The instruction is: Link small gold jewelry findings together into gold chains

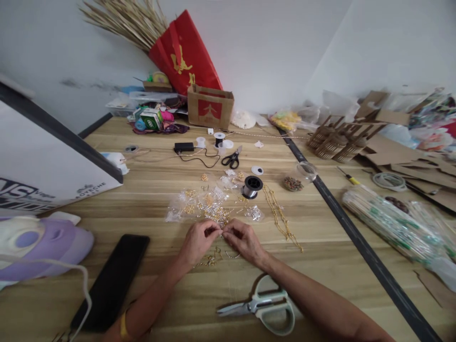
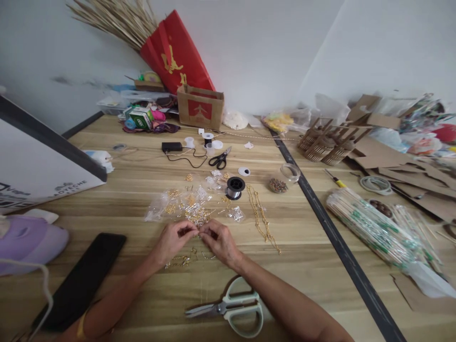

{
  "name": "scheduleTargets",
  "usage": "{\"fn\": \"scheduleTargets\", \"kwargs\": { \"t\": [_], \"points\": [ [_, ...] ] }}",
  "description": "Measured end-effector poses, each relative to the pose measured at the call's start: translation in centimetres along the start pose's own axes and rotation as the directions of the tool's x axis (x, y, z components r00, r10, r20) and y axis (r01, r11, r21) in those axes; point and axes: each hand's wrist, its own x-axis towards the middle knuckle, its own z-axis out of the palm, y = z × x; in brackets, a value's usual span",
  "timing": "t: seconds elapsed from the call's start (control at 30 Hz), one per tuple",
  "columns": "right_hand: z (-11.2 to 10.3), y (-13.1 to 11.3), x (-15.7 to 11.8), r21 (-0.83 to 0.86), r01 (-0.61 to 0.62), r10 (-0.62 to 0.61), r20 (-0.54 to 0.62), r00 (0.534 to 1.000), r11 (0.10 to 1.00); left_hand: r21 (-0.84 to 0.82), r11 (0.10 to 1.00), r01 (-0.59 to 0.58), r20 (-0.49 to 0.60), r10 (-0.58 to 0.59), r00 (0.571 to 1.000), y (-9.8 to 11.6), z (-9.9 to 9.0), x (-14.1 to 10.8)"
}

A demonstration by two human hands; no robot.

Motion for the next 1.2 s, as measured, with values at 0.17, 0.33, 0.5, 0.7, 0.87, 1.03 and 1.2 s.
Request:
{"fn": "scheduleTargets", "kwargs": {
  "t": [0.17,0.33,0.5,0.7,0.87,1.03,1.2],
  "points": [
    [0.3,0.4,-0.1,0.054,-0.065,0.065,0.017,0.998,0.996,0.021,1.0,-0.002,-0.007,0.002,1.0,0.2,-0.2,-0.2],
    [0.4,0.4,-0.1,0.08,-0.089,0.087,0.029,0.996,0.993,0.037,0.999,0.002,0.004,-0.003,1.0,0.3,-0.2,-0.1],
    [0.3,0.1,-0.1,0.083,-0.098,0.095,0.042,0.995,0.992,0.039,0.999,0.009,-0.015,-0.008,1.0,0.1,-0.8,0.2],
    [0.2,-0.4,0.1,0.2,-0.156,0.157,0.014,0.988,0.967,0.028,0.999,-0.026,-0.079,0.028,0.996,-0.7,-2.1,0.8],
    [0.2,-0.3,0.3,0.238,-0.168,0.186,-0.056,0.981,0.957,0.046,0.998,-0.038,-0.121,0.044,0.992,-1.4,-2.6,1.4],
    [0.2,-0.2,0.3,0.256,-0.155,0.178,-0.068,0.982,0.954,0.102,0.993,-0.065,-0.1,0.075,0.992,-1.7,-2.7,1.6],
    [0.1,-0.4,0.5,0.271,-0.123,0.16,-0.122,0.98,0.955,0.197,0.97,-0.145,-0.05,0.157,0.986,-1.3,-2.2,1.4]
  ]
}}
